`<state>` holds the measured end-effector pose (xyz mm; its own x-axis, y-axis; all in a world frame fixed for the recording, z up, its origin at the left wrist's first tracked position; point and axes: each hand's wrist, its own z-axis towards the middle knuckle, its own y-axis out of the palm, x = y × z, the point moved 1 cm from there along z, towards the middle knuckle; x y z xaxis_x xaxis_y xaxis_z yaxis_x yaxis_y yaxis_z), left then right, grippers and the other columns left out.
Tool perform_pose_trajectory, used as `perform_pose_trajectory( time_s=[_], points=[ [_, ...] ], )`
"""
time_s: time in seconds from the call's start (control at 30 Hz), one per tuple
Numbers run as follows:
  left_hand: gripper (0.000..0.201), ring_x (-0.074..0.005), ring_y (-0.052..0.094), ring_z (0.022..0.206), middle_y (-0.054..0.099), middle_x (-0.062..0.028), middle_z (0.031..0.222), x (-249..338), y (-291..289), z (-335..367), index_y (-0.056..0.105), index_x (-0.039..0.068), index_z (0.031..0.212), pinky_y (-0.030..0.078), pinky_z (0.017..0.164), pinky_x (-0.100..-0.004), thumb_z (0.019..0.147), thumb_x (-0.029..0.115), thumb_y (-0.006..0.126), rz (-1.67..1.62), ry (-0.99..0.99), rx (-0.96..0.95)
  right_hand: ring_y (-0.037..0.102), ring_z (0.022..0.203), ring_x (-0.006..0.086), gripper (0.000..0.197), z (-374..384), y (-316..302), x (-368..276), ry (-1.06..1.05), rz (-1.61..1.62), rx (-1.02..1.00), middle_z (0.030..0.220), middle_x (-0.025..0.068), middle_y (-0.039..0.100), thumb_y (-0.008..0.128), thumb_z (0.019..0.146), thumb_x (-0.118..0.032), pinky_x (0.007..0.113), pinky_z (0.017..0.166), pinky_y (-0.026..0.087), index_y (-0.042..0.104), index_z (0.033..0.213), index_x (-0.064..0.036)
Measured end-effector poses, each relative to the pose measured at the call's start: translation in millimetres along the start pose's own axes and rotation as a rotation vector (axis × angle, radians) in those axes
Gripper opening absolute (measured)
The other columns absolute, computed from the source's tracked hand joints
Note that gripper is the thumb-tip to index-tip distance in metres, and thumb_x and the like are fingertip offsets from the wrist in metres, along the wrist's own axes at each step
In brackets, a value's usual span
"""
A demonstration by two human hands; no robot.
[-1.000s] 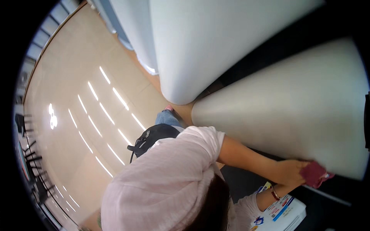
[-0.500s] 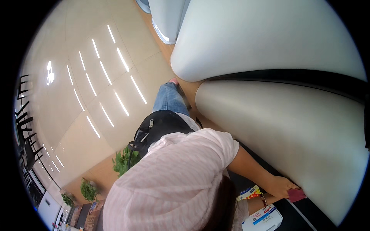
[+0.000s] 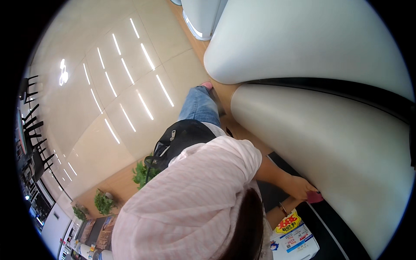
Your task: The person wipes the exterior surface of a white refrigerator with a pink cloth, moving from the side to the front. They then proceed to wipe the front grille of a wall-mounted air conditioning unit with the same cloth.
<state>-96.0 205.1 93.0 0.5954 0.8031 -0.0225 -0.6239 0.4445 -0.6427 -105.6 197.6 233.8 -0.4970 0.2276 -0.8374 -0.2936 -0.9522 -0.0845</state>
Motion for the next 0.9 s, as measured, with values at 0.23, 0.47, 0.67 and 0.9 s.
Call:
perform_pose_trajectory(
  time_s=[0.23, 0.47, 0.67, 0.9],
  points=[
    [0.023, -0.0213, 0.049, 0.103, 0.060, -0.0045, 0.097, -23.8, -24.4, -17.7, 0.060, 0.003, 0.092, 0.025, 0.100, -0.0362, 0.076, 0.015, 0.047, -0.121, 0.175, 0.116, 0.054, 0.083, 0.0166, 0.035, 4.7, -0.4, -9.3, -0.028, 0.033, 0.036, 0.098, 0.0106, 0.054, 0.053, 0.086, -0.027, 0.026, 0.071, 0.044, 0.046, 0.106, 0.0003],
    [0.021, -0.0228, 0.051, 0.098, 0.059, -0.0099, 0.097, -52.6, -93.1, 16.9, 0.058, 0.004, 0.089, 0.028, 0.098, -0.0417, 0.075, 0.014, 0.048, -0.293, 0.041, 0.482, 0.054, 0.083, 0.0171, 0.036, 22.2, 0.1, -39.0, -0.062, 0.015, 0.092, 0.099, 0.0113, 0.053, 0.053, 0.086, -0.027, 0.027, 0.071, 0.045, 0.046, 0.108, 0.0010],
    [0.014, -0.0212, 0.055, 0.083, 0.060, -0.0038, 0.078, -91.8, -132.3, 49.7, 0.058, 0.008, 0.078, 0.035, 0.089, -0.0416, 0.069, 0.018, 0.053, -0.454, -0.053, 0.383, 0.054, 0.084, 0.0176, 0.038, 27.4, 15.1, -43.7, -0.068, 0.018, 0.151, 0.100, 0.0118, 0.053, 0.053, 0.086, -0.027, 0.027, 0.072, 0.045, 0.045, 0.109, 0.0015],
    [0.013, -0.0208, 0.051, 0.073, 0.060, -0.0027, 0.071, -119.8, -143.1, 37.9, 0.061, 0.010, 0.066, 0.032, 0.076, -0.0355, 0.066, 0.021, 0.054, -0.358, -0.161, 0.273, 0.054, 0.085, 0.0181, 0.039, 4.6, 35.6, -44.0, -0.060, 0.018, 0.224, 0.102, 0.0125, 0.053, 0.053, 0.086, -0.027, 0.027, 0.072, 0.045, 0.045, 0.110, 0.0022]
  ],
)
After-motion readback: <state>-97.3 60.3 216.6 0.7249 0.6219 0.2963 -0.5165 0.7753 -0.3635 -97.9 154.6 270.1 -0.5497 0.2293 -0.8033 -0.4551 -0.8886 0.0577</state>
